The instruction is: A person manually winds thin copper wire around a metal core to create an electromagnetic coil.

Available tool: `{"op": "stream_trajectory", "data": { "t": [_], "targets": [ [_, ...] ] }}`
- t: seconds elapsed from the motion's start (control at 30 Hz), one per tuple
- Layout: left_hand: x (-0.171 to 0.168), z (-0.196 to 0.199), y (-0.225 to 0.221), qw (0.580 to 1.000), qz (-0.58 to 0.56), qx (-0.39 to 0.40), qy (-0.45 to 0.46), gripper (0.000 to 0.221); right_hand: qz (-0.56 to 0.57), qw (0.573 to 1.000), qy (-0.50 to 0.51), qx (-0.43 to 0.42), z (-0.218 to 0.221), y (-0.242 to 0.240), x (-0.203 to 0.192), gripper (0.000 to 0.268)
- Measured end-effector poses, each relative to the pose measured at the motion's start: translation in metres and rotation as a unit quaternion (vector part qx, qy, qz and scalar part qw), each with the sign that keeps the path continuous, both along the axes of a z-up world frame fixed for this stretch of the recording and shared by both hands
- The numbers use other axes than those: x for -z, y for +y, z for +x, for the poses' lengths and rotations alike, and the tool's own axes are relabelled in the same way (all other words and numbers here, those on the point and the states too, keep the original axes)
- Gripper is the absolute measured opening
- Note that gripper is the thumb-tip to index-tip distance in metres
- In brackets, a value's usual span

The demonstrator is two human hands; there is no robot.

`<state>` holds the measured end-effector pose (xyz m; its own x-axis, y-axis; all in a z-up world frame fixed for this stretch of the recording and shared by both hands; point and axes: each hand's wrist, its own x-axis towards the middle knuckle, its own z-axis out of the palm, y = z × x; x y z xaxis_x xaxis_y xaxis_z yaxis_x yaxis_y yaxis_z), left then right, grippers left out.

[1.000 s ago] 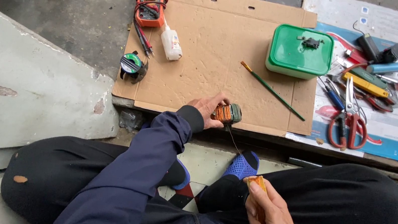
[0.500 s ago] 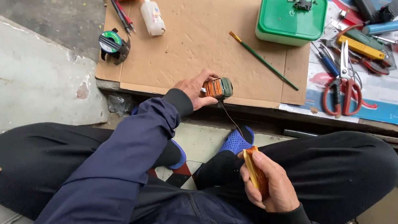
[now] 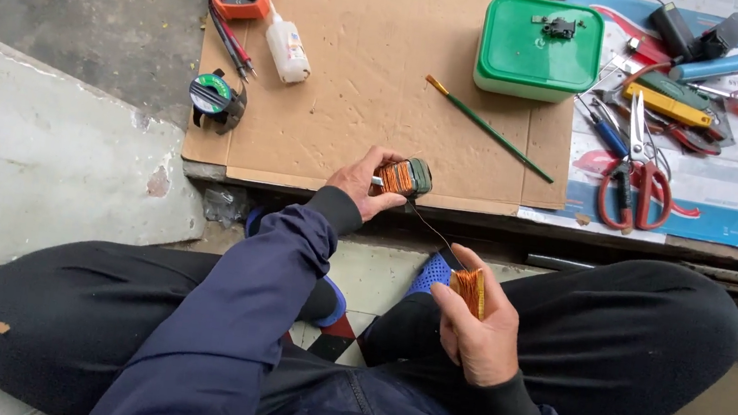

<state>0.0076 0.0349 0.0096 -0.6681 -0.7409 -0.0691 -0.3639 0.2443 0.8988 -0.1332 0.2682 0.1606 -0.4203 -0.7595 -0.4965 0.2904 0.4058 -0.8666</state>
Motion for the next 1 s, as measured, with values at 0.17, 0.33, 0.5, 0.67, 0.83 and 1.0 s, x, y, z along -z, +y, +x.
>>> {"op": "stream_trajectory", "data": {
  "t": [0.17,0.33,0.5,0.67,0.83,1.0],
  "targets": [
    [-0.011,-0.001,-0.003,0.994,0.071,0.004,-0.085,0.067,-0.158,0.982,0.1,0.037,0.005,-0.026,0.038,0.054],
    [-0.009,-0.002,-0.004,0.993,0.076,0.007,-0.089,0.071,-0.195,0.952,0.214,0.102,0.005,-0.068,0.043,0.034],
    [-0.012,-0.002,-0.002,0.99,0.084,0.005,-0.117,0.071,-0.229,0.956,0.134,0.123,0.014,-0.096,0.022,0.024],
    [-0.028,0.001,-0.004,0.989,0.083,0.022,-0.121,0.071,-0.283,0.949,-0.01,0.142,-0.006,-0.104,0.093,0.026],
    [-0.03,0.002,-0.005,0.991,0.073,0.022,-0.109,0.071,-0.235,0.962,-0.047,0.133,-0.011,-0.1,0.09,0.031],
    [-0.023,0.004,0.001,0.993,0.07,0.005,-0.094,0.07,-0.134,0.987,0.027,0.079,-0.011,-0.076,0.105,0.032]
  ]
}}
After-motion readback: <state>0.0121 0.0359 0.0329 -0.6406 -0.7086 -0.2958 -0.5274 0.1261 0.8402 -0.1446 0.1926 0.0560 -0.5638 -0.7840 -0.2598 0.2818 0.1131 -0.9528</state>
